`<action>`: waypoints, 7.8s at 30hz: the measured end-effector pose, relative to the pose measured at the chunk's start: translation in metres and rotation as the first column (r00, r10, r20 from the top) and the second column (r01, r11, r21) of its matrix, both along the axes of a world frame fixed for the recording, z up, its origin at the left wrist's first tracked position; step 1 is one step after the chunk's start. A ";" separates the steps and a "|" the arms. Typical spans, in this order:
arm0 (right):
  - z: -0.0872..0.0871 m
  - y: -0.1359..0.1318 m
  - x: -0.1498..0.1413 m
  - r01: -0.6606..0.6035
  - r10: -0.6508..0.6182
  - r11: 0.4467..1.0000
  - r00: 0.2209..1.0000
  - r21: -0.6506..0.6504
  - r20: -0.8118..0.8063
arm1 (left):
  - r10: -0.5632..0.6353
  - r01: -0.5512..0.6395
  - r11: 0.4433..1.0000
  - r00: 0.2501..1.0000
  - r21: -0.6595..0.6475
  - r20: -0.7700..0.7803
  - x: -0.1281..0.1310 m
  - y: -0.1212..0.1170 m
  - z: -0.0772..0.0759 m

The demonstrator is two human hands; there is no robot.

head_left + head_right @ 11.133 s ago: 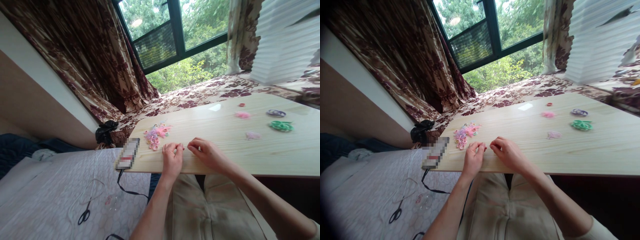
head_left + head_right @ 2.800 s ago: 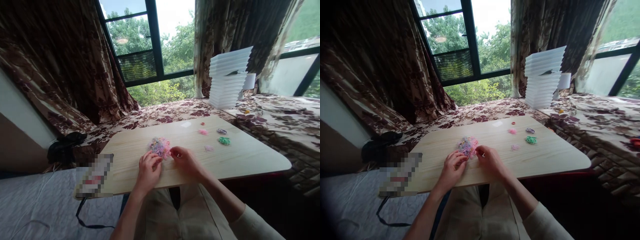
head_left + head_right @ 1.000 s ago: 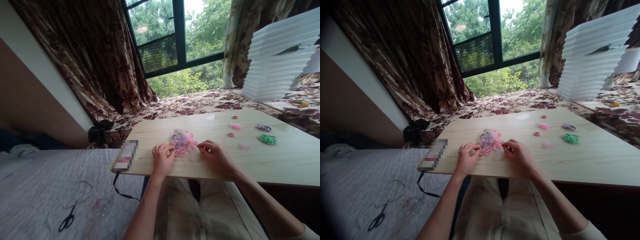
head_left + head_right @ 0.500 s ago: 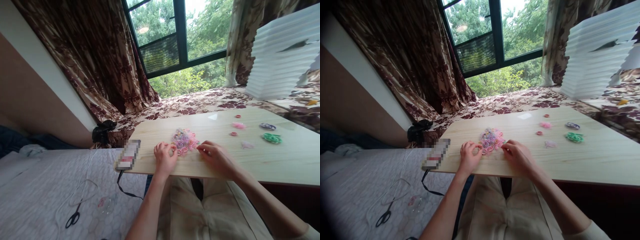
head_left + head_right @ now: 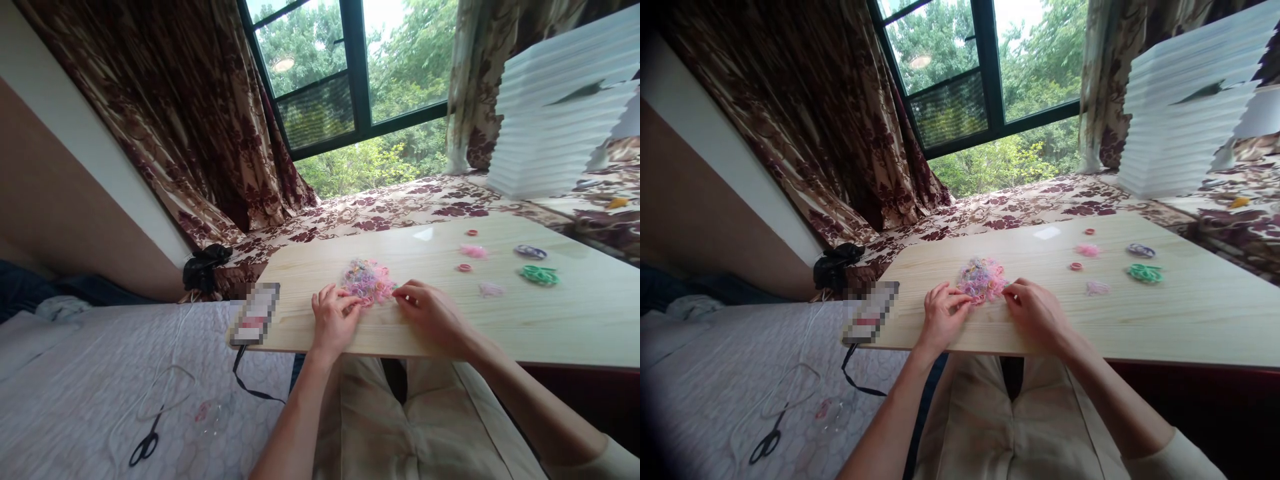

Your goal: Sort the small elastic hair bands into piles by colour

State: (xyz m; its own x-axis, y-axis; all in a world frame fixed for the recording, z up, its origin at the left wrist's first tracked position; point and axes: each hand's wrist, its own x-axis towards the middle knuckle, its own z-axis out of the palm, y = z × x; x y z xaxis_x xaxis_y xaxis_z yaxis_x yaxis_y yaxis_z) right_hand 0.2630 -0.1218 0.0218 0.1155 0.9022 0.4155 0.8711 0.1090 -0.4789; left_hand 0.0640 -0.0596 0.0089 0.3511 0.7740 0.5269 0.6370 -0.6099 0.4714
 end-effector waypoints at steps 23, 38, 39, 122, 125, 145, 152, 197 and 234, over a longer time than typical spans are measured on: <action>-0.002 0.004 -0.019 -0.018 0.041 0.989 0.986 0.144 -0.160 | -0.010 0.037 0.993 0.972 -0.112 0.235 -0.004 0.008 -0.004; -0.003 0.004 -0.022 -0.134 0.159 0.977 0.977 0.165 -0.144 | -0.137 0.140 0.990 0.986 -0.022 0.099 -0.005 -0.007 0.009; -0.002 0.003 -0.022 -0.165 0.188 0.973 0.972 0.162 -0.142 | -0.158 0.158 0.987 0.986 -0.007 0.054 -0.005 -0.009 0.010; -0.010 0.007 -0.003 -0.112 0.114 0.992 0.993 0.065 -0.038 | 0.072 -0.071 0.994 0.997 0.088 -0.005 0.001 -0.007 0.003; -0.011 0.006 -0.003 -0.026 0.026 0.997 1.000 0.078 -0.010 | 0.020 -0.015 0.996 0.999 0.093 -0.048 0.012 -0.011 0.010; -0.009 0.005 -0.003 0.107 -0.108 0.992 0.994 0.067 0.012 | 0.019 -0.003 0.993 0.990 0.116 -0.138 0.054 -0.005 0.010; -0.010 0.005 -0.002 0.098 -0.099 0.991 0.995 0.094 0.008 | 0.054 -0.045 0.991 0.996 0.125 -0.069 0.050 -0.006 0.010; -0.002 0.001 -0.006 -0.096 0.127 0.981 0.976 0.169 -0.178 | -0.045 0.114 0.982 0.916 -0.151 0.399 0.041 0.003 0.003; -0.001 0.001 -0.007 -0.122 0.141 0.987 0.969 0.104 -0.204 | -0.060 0.075 0.995 0.971 -0.059 0.233 0.041 0.000 0.005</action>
State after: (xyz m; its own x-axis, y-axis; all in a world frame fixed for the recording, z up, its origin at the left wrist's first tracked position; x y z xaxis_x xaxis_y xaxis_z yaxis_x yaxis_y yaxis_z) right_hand 0.2561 -0.1203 0.0212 0.0918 0.8751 0.4751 0.7271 0.2671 -0.6325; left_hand 0.1050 -0.0594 0.0144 0.2786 0.7890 0.5476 0.4646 -0.6098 0.6421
